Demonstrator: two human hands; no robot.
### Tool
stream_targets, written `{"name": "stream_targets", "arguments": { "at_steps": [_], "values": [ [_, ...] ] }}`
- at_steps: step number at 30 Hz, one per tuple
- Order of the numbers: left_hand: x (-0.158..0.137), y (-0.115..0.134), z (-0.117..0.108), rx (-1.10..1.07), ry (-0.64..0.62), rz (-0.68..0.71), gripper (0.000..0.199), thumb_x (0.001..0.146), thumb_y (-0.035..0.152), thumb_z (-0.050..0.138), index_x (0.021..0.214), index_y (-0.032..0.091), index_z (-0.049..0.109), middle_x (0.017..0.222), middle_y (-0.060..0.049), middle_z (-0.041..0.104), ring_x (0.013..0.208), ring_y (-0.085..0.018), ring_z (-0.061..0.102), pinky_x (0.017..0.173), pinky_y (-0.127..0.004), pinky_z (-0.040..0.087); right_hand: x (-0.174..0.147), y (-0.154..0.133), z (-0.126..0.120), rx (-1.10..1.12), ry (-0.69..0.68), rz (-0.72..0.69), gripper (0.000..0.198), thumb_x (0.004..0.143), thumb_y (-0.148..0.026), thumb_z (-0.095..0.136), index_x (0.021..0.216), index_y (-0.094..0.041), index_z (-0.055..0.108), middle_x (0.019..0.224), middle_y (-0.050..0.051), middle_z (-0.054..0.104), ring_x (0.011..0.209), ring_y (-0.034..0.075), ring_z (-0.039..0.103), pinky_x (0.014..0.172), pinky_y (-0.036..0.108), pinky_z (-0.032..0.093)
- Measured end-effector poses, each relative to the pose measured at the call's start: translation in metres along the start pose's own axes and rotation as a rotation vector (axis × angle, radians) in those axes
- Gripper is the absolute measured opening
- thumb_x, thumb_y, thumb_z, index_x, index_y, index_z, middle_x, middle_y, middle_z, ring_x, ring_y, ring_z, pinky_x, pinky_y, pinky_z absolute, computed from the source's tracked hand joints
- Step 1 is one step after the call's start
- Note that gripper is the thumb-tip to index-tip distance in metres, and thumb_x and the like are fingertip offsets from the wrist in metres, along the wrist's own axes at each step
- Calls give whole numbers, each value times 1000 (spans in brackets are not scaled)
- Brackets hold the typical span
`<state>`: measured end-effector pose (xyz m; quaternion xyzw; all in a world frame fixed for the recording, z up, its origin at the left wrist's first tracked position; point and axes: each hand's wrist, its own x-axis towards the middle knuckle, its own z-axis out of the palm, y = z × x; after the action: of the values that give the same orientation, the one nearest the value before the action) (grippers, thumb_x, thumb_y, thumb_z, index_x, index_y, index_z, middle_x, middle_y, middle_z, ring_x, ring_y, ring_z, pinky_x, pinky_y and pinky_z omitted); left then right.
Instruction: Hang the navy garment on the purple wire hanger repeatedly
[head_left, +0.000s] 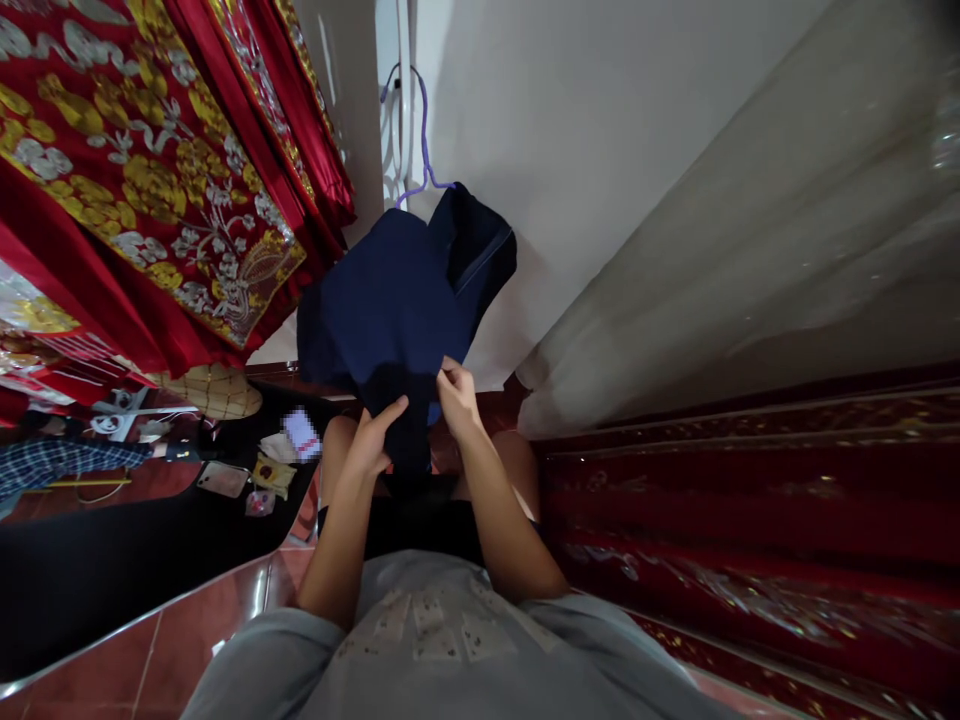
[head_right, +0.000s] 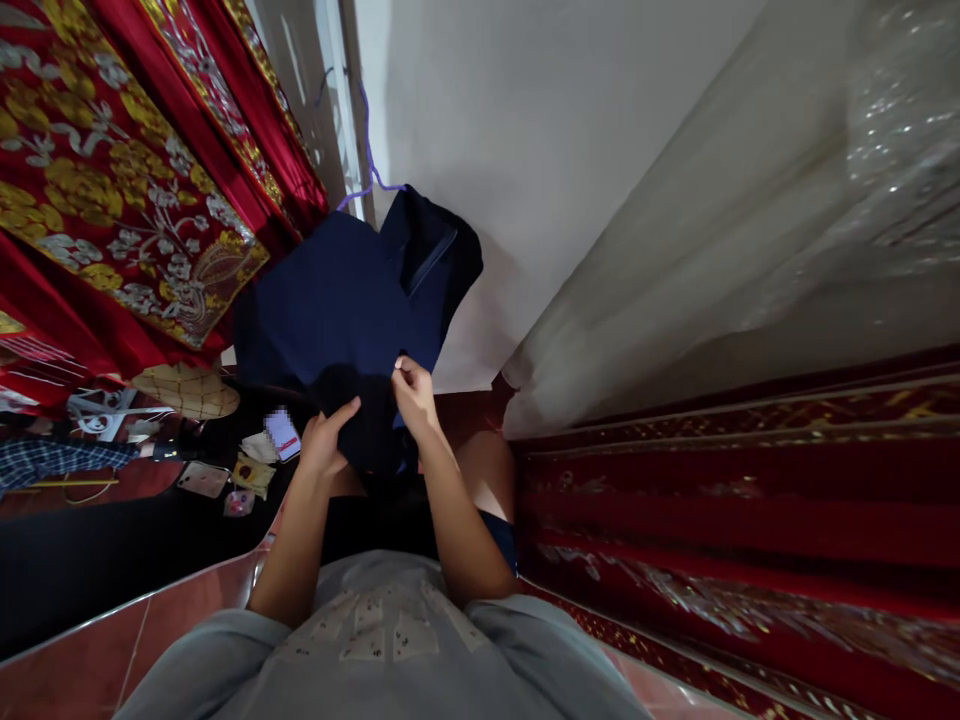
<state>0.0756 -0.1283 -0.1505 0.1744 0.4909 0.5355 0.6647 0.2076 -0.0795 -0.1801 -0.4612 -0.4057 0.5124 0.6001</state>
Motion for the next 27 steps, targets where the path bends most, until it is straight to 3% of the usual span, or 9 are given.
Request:
{"name": "stream_targets", "arguments": {
  "at_steps": [2,6,8,10,13,15,18,22,27],
  "values": [
    [12,1,-11,60,46,177,43,75,24,82,115,18,67,113,-10,76,116,-28,71,108,-44,54,1,-2,-5,14,64,22,22,77,-40,61,71,-22,50,51,-6,41,47,9,38,47,22,29],
    [33,-5,-32,257,361,733,48,85,20,71,129,25,53,141,-7,59,138,-21,54,121,-36,39,-1,-10,-13,64,66,35,20,76,-37,59,68,-21,53,49,-6,41,45,7,36,46,22,25],
    [35,-12,-32,350,376,878,51,87,19,70,133,26,49,148,-7,51,145,-18,46,125,-34,31,-4,-16,-11,54,28,71,19,74,-36,60,67,-19,56,49,-5,44,44,7,37,45,22,25],
    [33,-20,-23,448,178,846,45,88,22,70,130,25,53,143,-7,53,142,-18,47,125,-33,30,-7,-19,-5,15,-70,116,20,74,-37,61,67,-19,59,49,-4,48,44,7,40,45,23,27],
    [31,-25,-6,558,-123,668,26,90,22,67,115,23,62,117,-6,65,118,-18,62,112,-31,43,-13,-20,5,-50,-210,158,24,76,-40,63,66,-18,62,48,-2,52,44,8,43,46,23,32],
    [33,-25,2,585,-133,631,13,90,21,64,103,22,64,99,-3,66,98,-17,65,98,-28,49,-17,-20,10,-70,-226,158,25,75,-41,65,67,-17,64,48,-2,54,44,9,45,46,23,33],
    [39,-24,7,603,-119,667,5,89,19,63,93,21,64,90,-2,64,87,-16,63,85,-24,49,-11,-27,13,-21,-114,114,28,75,-43,68,68,-17,63,49,-2,54,44,7,43,45,23,30],
    [39,-31,10,664,-166,676,5,85,17,67,88,21,65,88,-3,63,84,-17,60,79,-23,47,35,-67,14,117,87,-53,30,79,-45,69,72,-16,64,50,-4,49,42,4,34,41,22,21],
    [27,-39,17,682,-197,706,3,90,21,64,89,21,66,89,-4,62,87,-19,61,80,-25,49,91,-129,21,70,-24,-268,38,92,-52,62,77,-18,61,54,-6,45,42,3,36,41,18,22]
  ]
}}
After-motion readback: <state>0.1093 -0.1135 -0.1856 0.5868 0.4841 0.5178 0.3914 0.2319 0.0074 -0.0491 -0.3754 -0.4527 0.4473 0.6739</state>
